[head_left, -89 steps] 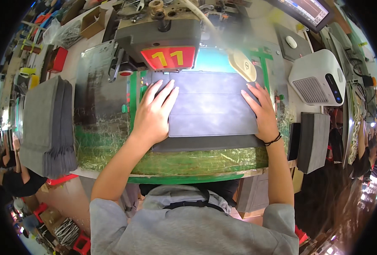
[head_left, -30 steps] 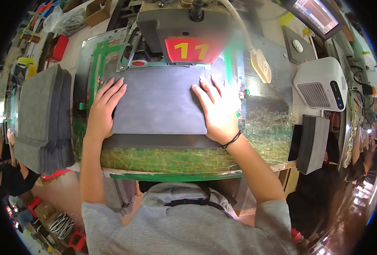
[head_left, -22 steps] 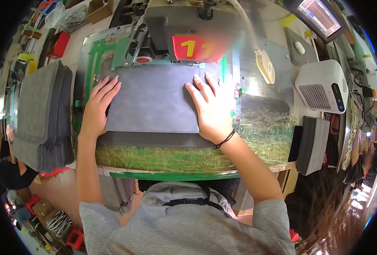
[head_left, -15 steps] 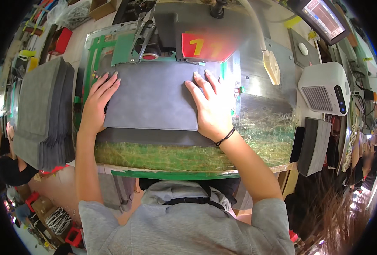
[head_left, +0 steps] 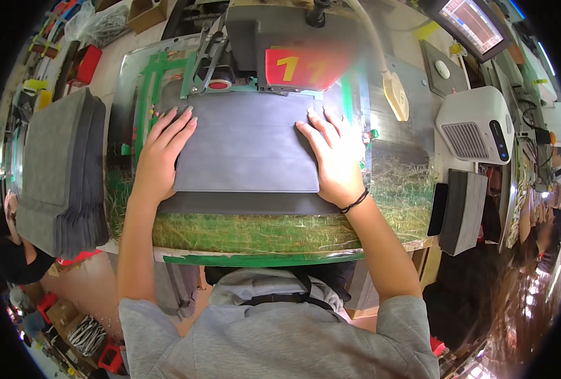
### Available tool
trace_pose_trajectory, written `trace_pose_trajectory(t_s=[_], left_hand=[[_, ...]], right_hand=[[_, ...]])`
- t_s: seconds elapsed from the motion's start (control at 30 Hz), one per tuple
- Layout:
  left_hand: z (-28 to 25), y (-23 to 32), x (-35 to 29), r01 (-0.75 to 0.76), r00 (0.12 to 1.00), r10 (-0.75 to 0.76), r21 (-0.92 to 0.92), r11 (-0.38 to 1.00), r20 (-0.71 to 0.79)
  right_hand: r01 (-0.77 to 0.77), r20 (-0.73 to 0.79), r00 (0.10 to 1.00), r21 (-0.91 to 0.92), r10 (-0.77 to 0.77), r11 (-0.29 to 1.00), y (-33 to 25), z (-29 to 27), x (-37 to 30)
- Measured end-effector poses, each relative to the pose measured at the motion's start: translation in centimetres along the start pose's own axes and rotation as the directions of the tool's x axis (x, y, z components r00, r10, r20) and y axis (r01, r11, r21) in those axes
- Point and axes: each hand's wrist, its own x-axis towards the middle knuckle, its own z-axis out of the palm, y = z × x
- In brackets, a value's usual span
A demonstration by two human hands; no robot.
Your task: The person operates a sewing machine to stitch rectangular gray fabric pieces. They repeatedly pick up a piece, place it under the presser foot, guide it through the machine, and then move the finished piece to a stack on the right. The process is continuous and repetitive.
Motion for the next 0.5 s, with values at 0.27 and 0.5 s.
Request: trace_pose_trajectory(t_s=[0.27,0.5], left_hand=[[0.8,1.6,0.8,-0.046,0.999,0.046,0.01,0.999,-0.005],[1.6,3.1,1.5,-0.062,0.998,0.062,0.005,0.998,-0.015]], right_hand=[[-0.026,0.029,0.999,-0.001,0.026,1.0,1.4,-1.6,-0.8],[-0.042,0.013,0.999,0.036,0.041,0.998,3.0,-2.2,-1.7]])
